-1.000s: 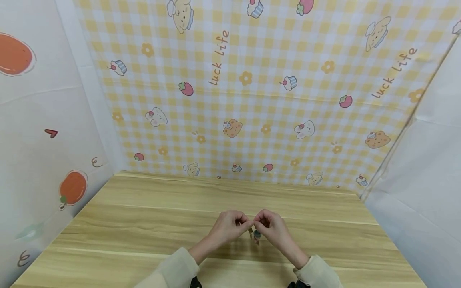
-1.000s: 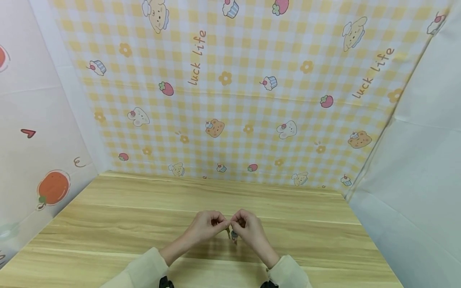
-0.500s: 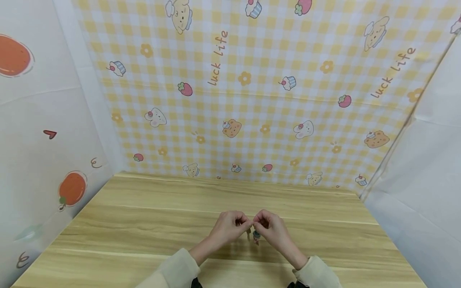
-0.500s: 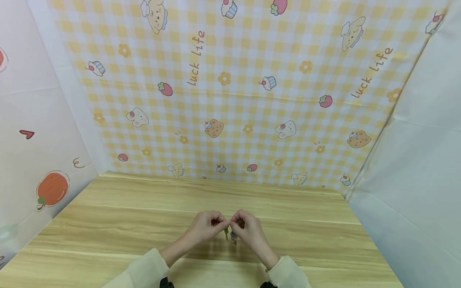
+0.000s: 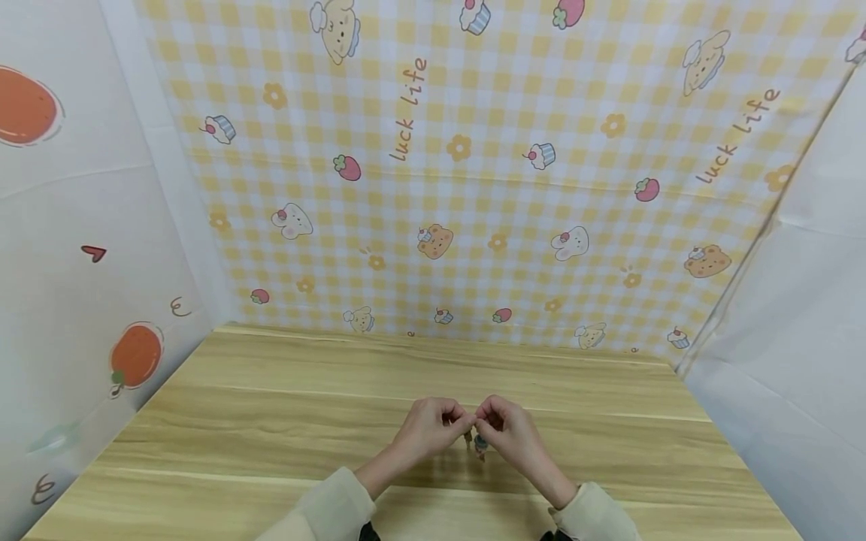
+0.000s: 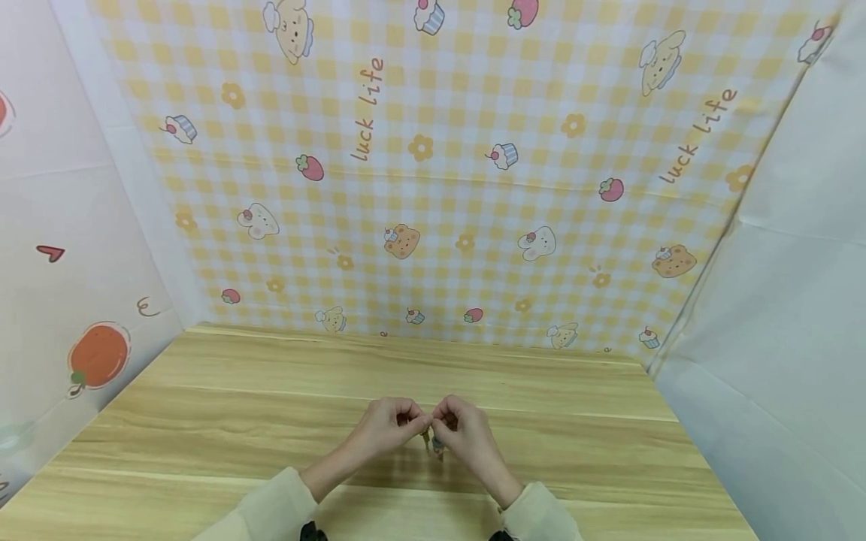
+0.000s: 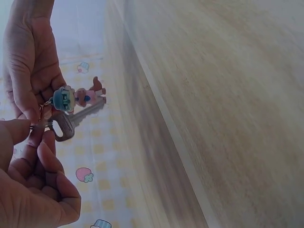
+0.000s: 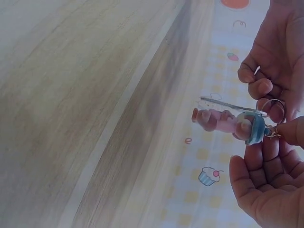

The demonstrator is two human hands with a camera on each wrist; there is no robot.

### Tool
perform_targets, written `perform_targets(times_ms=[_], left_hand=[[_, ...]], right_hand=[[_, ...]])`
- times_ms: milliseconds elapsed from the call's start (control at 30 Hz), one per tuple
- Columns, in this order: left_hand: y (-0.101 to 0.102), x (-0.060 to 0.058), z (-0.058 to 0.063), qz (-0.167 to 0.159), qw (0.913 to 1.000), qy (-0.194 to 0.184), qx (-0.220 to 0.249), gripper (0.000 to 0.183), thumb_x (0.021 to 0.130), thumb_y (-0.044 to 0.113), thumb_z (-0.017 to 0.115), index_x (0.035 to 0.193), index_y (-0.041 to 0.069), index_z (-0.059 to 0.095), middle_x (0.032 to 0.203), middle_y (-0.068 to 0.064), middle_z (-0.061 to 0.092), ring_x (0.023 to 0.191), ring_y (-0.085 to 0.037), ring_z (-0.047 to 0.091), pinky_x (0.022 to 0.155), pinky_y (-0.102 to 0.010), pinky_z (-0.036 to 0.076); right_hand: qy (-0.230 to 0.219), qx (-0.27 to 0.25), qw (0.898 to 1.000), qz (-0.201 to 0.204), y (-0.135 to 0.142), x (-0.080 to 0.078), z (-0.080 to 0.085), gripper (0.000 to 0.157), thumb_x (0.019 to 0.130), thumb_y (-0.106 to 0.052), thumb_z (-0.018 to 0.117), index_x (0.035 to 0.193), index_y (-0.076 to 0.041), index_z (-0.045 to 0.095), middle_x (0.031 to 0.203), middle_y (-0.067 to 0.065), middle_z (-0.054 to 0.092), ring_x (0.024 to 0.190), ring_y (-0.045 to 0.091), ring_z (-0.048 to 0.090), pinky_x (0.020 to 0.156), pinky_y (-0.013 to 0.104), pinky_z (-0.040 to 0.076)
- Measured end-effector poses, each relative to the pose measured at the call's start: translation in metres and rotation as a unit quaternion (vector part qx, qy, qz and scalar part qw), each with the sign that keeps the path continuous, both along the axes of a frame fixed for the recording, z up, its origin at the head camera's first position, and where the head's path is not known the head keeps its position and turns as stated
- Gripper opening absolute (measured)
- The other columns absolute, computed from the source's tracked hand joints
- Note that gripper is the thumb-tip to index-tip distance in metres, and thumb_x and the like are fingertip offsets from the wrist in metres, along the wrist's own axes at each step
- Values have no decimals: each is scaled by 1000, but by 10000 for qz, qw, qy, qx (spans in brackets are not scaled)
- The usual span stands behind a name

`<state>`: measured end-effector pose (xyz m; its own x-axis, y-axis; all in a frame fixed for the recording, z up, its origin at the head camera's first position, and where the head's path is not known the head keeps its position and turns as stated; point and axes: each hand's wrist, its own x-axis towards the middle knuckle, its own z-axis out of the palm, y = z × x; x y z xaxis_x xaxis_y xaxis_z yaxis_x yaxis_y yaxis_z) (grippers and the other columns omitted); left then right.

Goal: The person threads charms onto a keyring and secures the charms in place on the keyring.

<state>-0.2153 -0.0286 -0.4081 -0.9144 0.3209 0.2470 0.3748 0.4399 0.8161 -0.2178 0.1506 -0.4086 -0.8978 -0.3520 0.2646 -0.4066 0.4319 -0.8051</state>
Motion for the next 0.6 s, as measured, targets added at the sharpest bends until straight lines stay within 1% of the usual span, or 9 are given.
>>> perform_targets(times_ms=[333,600], left_hand=[[0,0,-2,18,9999,115,64,20,92,19,66,81,4,72,78,-6,69,60,1,44,55,-17,39],[0,1,0,-31,9999,-102,31,25,94,24,65,80,4,72,76,-6,70,56,0,44,52,-17,37]], right_hand=[[-166,-143,9998,34,2,-1,1,4,89,4,60,86,3,63,75,12,63,59,-3,44,54,16,39],[-132,-57,9999,6,0,0,1,5,89,4,60,85,2,62,76,10,63,62,-3,46,56,17,42]])
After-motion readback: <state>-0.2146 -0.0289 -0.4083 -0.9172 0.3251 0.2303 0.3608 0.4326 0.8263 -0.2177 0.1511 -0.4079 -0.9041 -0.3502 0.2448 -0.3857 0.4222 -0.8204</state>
